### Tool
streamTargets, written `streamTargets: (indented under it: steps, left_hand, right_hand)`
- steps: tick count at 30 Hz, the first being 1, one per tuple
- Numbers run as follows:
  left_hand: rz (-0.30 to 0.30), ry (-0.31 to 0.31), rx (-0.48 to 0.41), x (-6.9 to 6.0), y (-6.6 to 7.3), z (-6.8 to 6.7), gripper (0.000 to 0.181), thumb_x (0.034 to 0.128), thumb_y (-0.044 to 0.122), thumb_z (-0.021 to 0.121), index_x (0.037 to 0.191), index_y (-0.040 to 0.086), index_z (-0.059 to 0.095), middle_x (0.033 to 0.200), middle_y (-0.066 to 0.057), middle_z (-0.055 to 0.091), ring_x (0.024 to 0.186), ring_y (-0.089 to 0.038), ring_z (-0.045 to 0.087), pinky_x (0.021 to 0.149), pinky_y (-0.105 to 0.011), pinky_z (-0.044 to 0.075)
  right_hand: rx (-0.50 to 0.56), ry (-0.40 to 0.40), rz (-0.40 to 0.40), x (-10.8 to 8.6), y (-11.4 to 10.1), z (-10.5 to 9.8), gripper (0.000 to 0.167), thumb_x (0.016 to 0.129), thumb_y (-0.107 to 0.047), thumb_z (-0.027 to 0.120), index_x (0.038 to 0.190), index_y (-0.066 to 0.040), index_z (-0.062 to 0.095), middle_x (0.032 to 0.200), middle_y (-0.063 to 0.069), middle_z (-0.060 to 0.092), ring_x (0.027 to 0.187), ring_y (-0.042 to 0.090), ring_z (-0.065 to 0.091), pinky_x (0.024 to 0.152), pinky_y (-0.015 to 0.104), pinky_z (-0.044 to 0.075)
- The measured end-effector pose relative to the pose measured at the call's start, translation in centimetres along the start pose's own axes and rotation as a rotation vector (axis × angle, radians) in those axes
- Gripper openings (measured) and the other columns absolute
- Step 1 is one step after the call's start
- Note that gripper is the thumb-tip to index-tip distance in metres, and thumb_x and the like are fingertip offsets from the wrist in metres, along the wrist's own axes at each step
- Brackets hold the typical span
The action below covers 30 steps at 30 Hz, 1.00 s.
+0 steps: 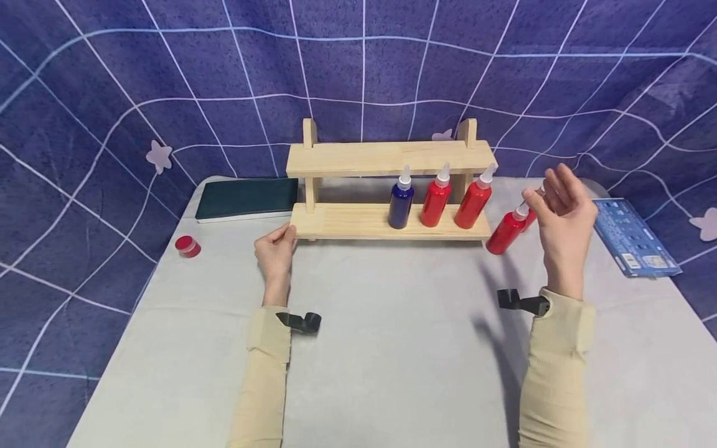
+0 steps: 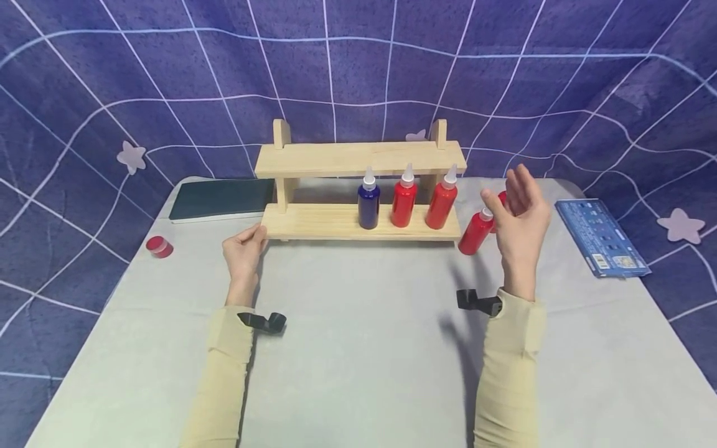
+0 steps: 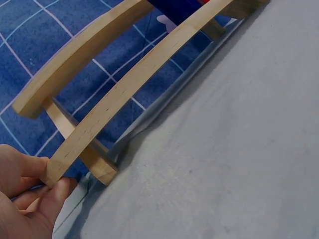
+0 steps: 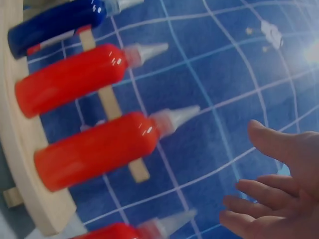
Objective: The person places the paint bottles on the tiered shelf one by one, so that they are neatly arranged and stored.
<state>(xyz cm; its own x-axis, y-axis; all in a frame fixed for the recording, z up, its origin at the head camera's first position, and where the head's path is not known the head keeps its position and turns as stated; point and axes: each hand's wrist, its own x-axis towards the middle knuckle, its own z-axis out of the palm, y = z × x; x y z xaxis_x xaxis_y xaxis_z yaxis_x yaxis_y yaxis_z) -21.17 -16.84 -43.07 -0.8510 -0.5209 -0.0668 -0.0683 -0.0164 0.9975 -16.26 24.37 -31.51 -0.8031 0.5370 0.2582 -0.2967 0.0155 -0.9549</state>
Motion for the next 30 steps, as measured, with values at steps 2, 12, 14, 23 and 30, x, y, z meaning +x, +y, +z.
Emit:
streamTargets:
  steps: [2, 12, 14, 23, 30]
  left_hand:
    - [0.0, 0.003, -0.005, 0.0, 0.0, 0.0, 0.026, 0.0919, 0.011, 0.069, 0.116, -0.001, 0.07, 0.115, -0.02, 0.069, 0.091, -0.013, 0.07, 0.08, -0.017, 0.059]
    - [-0.008, 0.001, 0.013, 0.1, -0.1, 0.0, 0.026, 0.0917, 0.011, 0.069, 0.115, 0.0, 0.07, 0.115, -0.02, 0.069, 0.095, -0.017, 0.07, 0.081, -0.017, 0.059]
    - [-0.008, -0.001, 0.017, 0.0, -0.1, 0.0, 0.026, 0.0918, 0.012, 0.069, 0.115, 0.001, 0.07, 0.116, -0.019, 0.069, 0.097, -0.018, 0.07, 0.081, -0.017, 0.058]
    - [-0.01, -0.002, 0.029, -0.2, 0.1, 0.0, 0.026, 0.0923, 0.011, 0.068, 0.116, 0.0, 0.07, 0.115, -0.02, 0.069, 0.097, -0.018, 0.07, 0.081, -0.017, 0.059]
    - [-0.013, 0.0, 0.009, -0.1, 0.2, 0.0, 0.026, 0.0922, 0.01, 0.068, 0.115, 0.0, 0.07, 0.115, -0.02, 0.069, 0.097, -0.019, 0.07, 0.081, -0.016, 0.058]
  right_hand:
    - [-0.051, -0.019, 0.055, 0.3, 0.5, -0.2, 0.066, 0.079, 0.005, 0.076, 0.14, -0.006, 0.052, 0.141, 0.017, 0.053, 0.129, 0.022, 0.052, 0.114, 0.027, 0.038]
    - [-0.295, -0.189, 0.176, 1.4, 3.9, -1.6, 0.064, 0.082, 0.001, 0.074, 0.141, 0.0, 0.049, 0.121, -0.002, 0.065, 0.12, 0.012, 0.057, 0.103, 0.013, 0.044]
    - [-0.352, -0.242, 0.16, 1.4, 4.7, -1.9, 0.061, 0.083, -0.001, 0.075, 0.138, 0.003, 0.05, 0.109, -0.011, 0.063, 0.108, 0.005, 0.059, 0.091, 0.005, 0.047]
    - [-0.556, -0.352, 0.156, 1.8, 7.2, -2.6, 0.051, 0.086, -0.008, 0.074, 0.129, 0.008, 0.053, 0.098, -0.012, 0.059, 0.088, -0.002, 0.053, 0.078, 0.005, 0.046]
    - [-0.463, -0.421, 0.188, 2.1, 8.8, -3.5, 0.06, 0.086, -0.01, 0.075, 0.136, 0.009, 0.048, 0.087, -0.026, 0.06, 0.084, -0.005, 0.058, 0.074, 0.004, 0.049]
